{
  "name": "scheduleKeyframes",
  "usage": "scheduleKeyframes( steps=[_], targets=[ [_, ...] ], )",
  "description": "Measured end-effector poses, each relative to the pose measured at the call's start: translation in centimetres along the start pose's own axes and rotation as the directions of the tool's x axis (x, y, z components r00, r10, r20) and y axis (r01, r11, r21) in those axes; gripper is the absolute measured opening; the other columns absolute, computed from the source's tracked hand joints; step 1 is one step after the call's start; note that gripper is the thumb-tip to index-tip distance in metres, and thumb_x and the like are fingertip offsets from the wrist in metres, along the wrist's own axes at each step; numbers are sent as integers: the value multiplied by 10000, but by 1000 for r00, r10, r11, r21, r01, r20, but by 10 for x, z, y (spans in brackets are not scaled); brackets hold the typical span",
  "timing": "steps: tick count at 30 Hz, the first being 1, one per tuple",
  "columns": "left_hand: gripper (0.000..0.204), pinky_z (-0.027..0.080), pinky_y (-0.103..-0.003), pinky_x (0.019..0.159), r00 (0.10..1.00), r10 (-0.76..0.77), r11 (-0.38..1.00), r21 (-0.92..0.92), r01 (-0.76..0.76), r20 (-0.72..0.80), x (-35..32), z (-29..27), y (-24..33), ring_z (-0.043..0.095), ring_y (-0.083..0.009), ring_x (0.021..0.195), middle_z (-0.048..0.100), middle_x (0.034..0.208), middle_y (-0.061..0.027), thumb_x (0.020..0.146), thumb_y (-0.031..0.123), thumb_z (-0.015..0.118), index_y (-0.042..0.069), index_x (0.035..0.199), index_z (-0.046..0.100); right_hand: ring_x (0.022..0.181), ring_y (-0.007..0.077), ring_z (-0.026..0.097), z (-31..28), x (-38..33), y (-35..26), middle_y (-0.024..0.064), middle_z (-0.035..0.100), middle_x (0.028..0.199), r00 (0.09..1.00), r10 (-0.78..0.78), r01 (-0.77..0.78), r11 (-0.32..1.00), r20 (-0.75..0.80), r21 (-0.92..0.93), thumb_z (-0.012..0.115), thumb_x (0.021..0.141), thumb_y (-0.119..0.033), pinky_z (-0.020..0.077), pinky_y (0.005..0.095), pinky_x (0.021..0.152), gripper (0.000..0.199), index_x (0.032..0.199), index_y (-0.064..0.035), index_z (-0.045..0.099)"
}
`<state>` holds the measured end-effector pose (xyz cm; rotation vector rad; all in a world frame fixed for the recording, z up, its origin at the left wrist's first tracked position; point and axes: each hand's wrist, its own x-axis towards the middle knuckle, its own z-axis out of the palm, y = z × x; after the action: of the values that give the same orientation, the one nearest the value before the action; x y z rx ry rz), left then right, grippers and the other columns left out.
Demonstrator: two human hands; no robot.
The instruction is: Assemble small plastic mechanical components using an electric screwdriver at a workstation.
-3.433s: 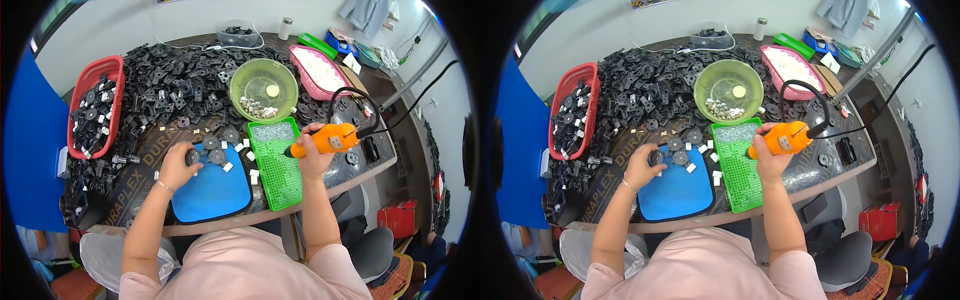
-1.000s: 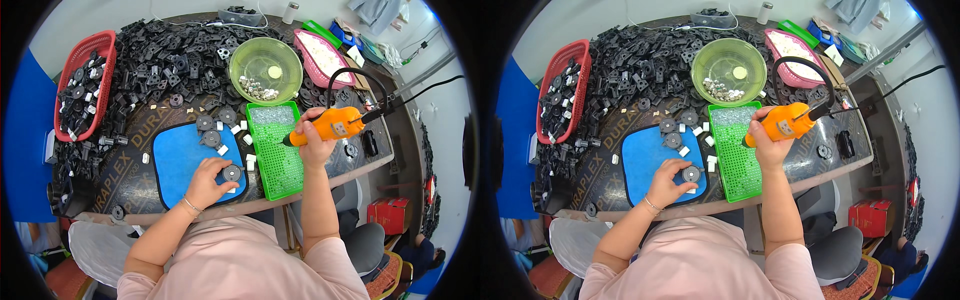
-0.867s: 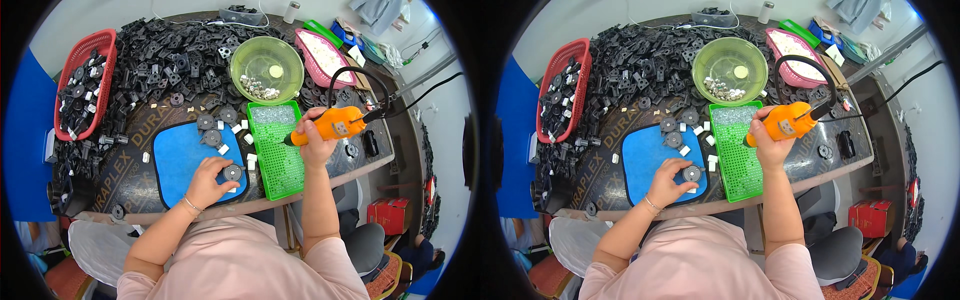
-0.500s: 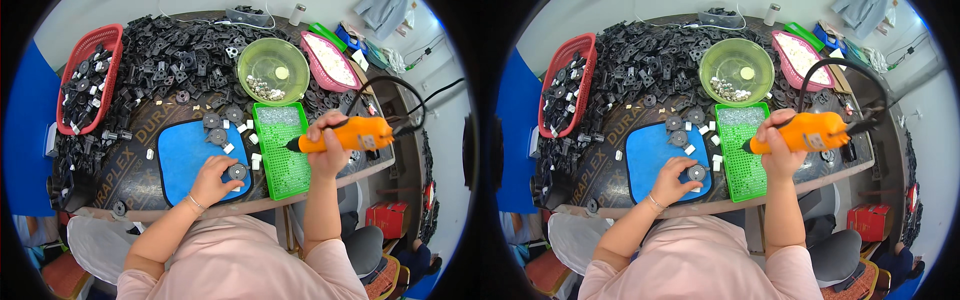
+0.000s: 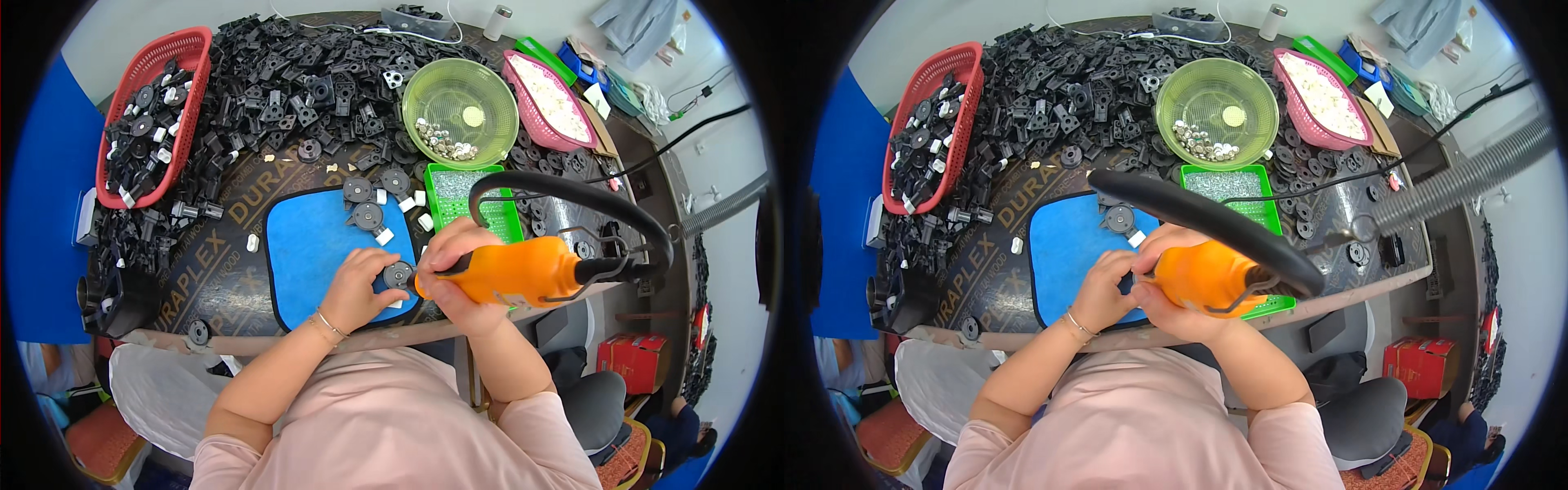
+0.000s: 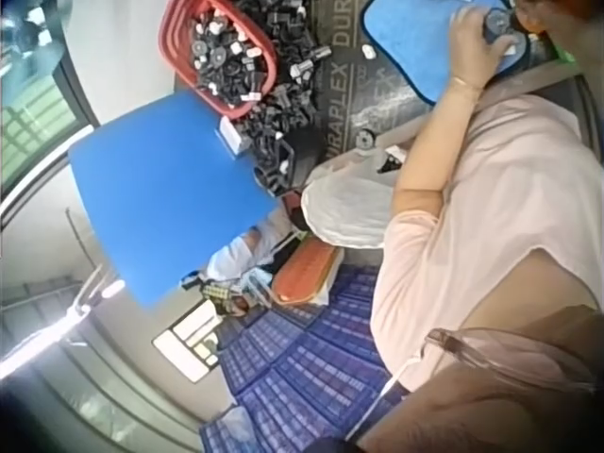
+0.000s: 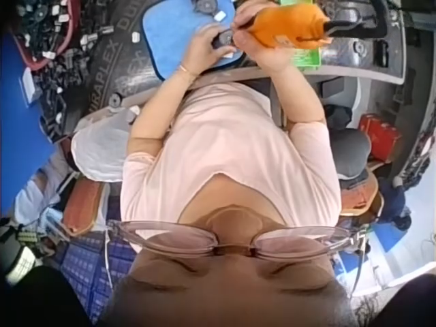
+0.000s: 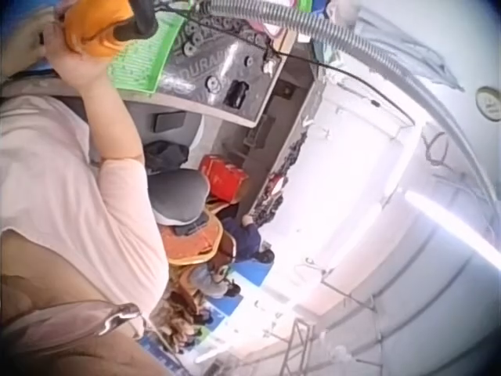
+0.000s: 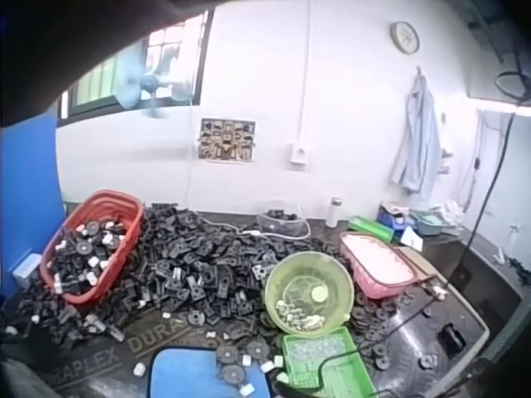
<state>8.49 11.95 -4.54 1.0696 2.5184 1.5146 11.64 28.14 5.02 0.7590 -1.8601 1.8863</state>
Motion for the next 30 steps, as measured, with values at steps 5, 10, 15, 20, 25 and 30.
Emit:
scheduleKeyframes(
  steps=[5, 10, 15, 20, 25, 30],
  targets=[
    [526, 455, -363, 819, 1000, 10, 1000, -7, -10, -3, 0, 2, 2, 558, -307, 916, 619, 1000, -115, 589, 205, 820, 17, 1029, 601, 661, 162, 555, -1, -1, 2, 106, 495, 848, 1000, 13, -13, 1000, 10, -28, 652, 753, 2, 479, 253, 592, 212, 914, -22, 517],
    [522, 451, -362, 811, 1000, 23, 1000, -16, -24, -13, 0, 2, 2, 555, -308, 900, 615, 983, -113, 591, 193, 818, 18, 1030, 598, 659, 157, 551, 7, -3, -1, 102, 497, 852, 993, 120, -121, 991, 13, 64, 642, 753, 15, 480, 251, 594, 206, 904, -35, 512],
    [514, 448, -368, 802, 999, 47, 999, 0, -47, -25, 1, 3, -6, 552, -311, 889, 613, 968, -115, 590, 189, 818, 19, 1024, 600, 650, 154, 546, 7, -3, 5, 98, 496, 850, 994, 92, -89, 995, 60, -46, 621, 745, 50, 479, 254, 592, 226, 916, -44, 507],
    [491, 448, -376, 819, 999, -43, 999, -25, 43, 20, 2, -3, -3, 548, -318, 917, 611, 972, -122, 615, 196, 807, 21, 1025, 602, 757, 176, 556, 6, 11, 9, 96, 548, 825, 998, -6, 8, 1000, 70, -29, 666, 679, 69, 464, 274, 632, 244, 850, -61, 551],
    [489, 445, -370, 864, 999, -50, 999, -9, 50, 3, -4, -6, 1, 545, -316, 961, 597, 1013, -135, 643, 180, 791, 41, 1071, 601, 656, 145, 496, -12, 17, -23, 71, 471, 897, 987, 8, 78, 842, -158, 534, 678, 784, -160, 447, 271, 572, 288, 955, -47, 476],
    [404, 449, -408, 813, 866, 200, 906, 424, 16, -459, 43, -147, 18, 573, -328, 923, 621, 975, -141, 586, 180, 785, 33, 924, 619, 683, 151, 486, -53, 2, -22, 81, 461, 918, 943, 5, 135, 909, -334, 394, 623, 807, -170, 424, 277, 622, 283, 1006, -40, 471]
  ],
)
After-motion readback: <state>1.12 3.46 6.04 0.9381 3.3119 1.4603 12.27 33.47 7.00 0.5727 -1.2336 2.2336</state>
